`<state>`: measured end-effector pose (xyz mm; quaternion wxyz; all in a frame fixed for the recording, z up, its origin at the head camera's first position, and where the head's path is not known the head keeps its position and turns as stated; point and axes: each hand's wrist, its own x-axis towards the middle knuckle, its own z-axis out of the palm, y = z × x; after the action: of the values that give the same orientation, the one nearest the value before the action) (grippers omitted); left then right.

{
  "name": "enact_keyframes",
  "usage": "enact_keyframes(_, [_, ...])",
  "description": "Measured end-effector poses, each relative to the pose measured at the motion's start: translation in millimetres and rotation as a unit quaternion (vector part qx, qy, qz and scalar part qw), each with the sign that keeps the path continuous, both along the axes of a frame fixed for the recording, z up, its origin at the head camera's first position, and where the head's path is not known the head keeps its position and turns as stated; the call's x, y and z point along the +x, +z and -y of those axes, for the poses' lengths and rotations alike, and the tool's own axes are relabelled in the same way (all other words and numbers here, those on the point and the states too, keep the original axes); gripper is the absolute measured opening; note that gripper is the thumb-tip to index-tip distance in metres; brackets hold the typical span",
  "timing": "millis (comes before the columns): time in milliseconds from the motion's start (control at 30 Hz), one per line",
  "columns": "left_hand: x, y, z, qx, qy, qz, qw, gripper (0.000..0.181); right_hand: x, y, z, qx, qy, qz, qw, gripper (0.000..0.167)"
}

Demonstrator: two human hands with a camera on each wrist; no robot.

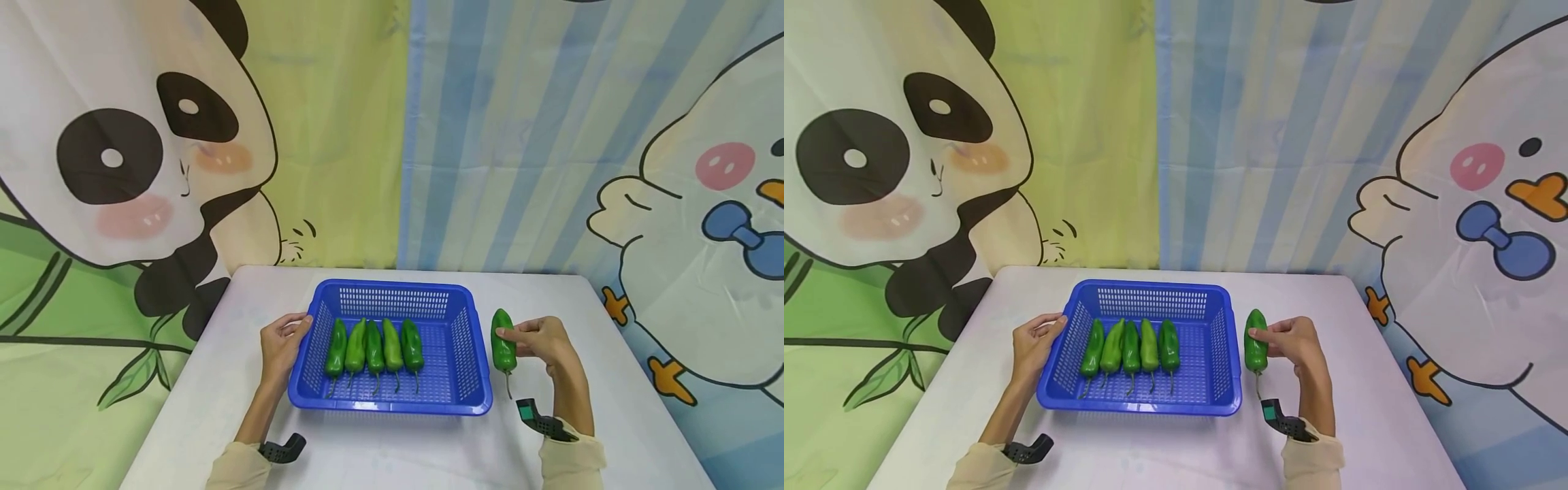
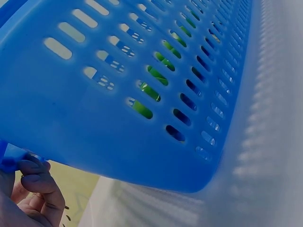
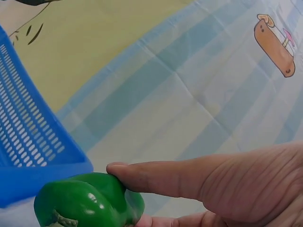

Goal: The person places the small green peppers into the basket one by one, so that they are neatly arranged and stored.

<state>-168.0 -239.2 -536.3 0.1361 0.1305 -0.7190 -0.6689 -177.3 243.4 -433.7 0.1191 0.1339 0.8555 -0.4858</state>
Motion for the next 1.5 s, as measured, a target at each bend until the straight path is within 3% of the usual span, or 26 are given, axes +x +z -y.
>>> enact_keyframes(567, [-1.9, -2.6, -0.3, -0.010, 0.007, -0.005, 0.9999, 0.035, -12.0, 11.1, 22.0, -0.039, 0.044, -0.031, 0.9978, 0.053])
enact_keyframes(900, [-2.4, -3.0, 0.1, 0.001, 0.005, -0.008, 1.0000, 0.035, -23.6, 9.8, 28.5, -0.094, 0.085, -0.039, 0.9912, 0.049])
enact_keyframes(1267, [-2.4, -4.6, 1.7, 0.001, 0.005, -0.007, 1.0000, 0.034, -24.6, 15.7, 48.1, -0.073, 0.099, -0.042, 0.9915, 0.051])
enact_keyframes(1500, [-2.3, -4.5, 1.8, -0.001, 0.004, -0.004, 1.0000, 0.035, -27.4, 17.4, 56.4, -0.067, 0.096, -0.031, 0.9926, 0.040])
